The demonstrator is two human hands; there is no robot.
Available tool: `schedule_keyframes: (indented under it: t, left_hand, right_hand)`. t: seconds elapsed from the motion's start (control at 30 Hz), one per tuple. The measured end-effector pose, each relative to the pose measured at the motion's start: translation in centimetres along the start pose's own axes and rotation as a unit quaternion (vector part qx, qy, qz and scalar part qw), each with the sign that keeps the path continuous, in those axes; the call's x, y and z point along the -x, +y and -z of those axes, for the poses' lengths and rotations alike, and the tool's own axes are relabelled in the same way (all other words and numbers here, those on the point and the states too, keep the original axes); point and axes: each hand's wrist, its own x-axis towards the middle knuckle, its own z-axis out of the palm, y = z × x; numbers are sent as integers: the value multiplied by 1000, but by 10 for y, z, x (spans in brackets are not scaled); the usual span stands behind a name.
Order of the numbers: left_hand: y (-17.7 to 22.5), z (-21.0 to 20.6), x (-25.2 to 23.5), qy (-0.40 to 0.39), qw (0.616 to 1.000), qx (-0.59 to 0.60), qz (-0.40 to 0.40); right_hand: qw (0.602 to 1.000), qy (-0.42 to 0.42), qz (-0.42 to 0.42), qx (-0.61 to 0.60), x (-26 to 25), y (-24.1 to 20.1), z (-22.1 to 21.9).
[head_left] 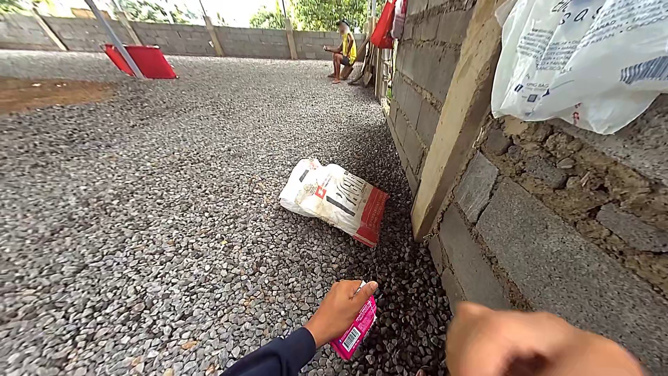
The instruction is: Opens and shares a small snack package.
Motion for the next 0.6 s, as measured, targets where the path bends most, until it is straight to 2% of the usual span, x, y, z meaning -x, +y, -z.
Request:
schedule_keyframes:
  t: [0.13,0.2,0.3,0.6]
  left_hand:
    - [-1,-2,-2,3,1000,18,-18]
    - [-1,-2,-3,3,1000,22,-6]
    - [-2,-4,-5,3,999,30,9]
    - [1,-13,-6,-11,995,99,13]
  right_hand:
    - [978,-10,-154,140,34,98,16]
    - [955,6,-259,145,58,136,18]
    - [923,-7,-369,112,79,158,16]
    - [921,14,-373,112,82,169,-1]
